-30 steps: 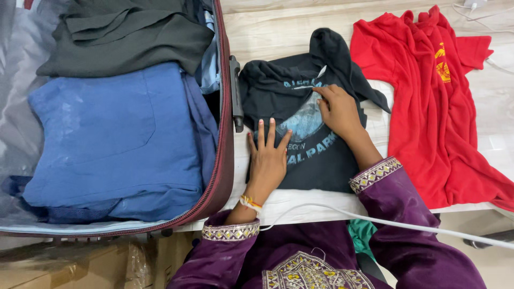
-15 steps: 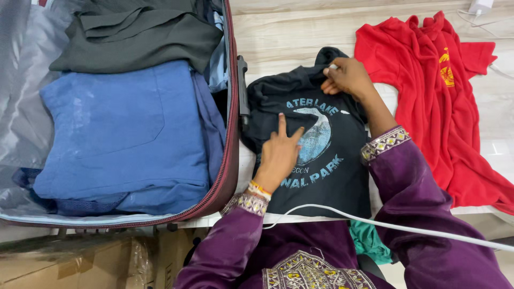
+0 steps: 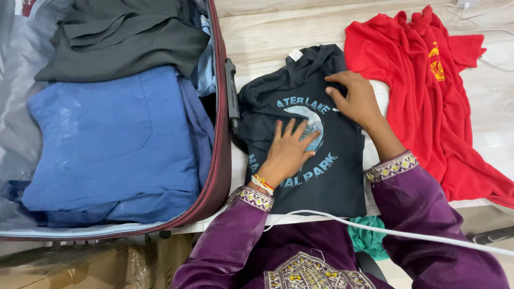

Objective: The person unzips a suitcase, opens the lid, and removes several shirts and a pair of pants, laying them out on a flat surface.

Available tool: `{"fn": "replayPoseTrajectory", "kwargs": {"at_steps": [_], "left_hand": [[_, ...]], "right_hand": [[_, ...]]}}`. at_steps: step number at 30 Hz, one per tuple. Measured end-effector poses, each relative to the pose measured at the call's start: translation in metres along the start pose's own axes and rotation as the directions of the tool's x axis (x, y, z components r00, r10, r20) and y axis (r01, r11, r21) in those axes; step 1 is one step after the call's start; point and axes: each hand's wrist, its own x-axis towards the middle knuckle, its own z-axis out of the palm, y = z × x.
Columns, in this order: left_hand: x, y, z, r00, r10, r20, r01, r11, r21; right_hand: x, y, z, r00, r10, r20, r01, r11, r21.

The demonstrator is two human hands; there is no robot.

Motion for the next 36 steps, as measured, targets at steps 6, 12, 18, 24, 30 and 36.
{"fn": "replayPoseTrajectory", "kwargs": {"at_steps": [6,12,18,24,30,36], "left_hand": [[0.035,-0.056,-0.003,0.948,-0.248,-0.199,0.264,0.963,0.056],[-0.025,-0.036,-0.026,0.838,-0.278,-0.470,0.282,0.957,-0.063],[-0.141,0.016,-0.021,0.823,-0.547,-0.152,0.562,0.824,0.079],[-0.169,0.026,-0.004,0.810,-0.553,-0.197,0.539,0.833,-0.122],[-0.149,0.021,-0.011,0.812,-0.542,-0.214,0.495,0.835,-0.240],[-0.140,0.025,-0.046,0.732,-0.504,-0.458,0.192,0.798,-0.571]], "right_hand": [[-0.022,0.035,-0.007,0.972,-0.216,-0.095,0.149,0.874,-0.462],[-0.074,0.038,-0.026,0.952,0.092,-0.293,-0.162,0.960,-0.227],[-0.171,-0.019,-0.024,0.995,0.054,-0.079,-0.075,0.951,-0.300],[-0.217,-0.049,-0.022,0.987,0.011,0.157,-0.016,0.999,0.034],[-0.214,-0.060,0.002,0.998,-0.003,-0.069,0.004,1.000,0.009],[-0.222,-0.048,0.014,0.877,0.337,-0.341,-0.107,0.831,0.546]]}}
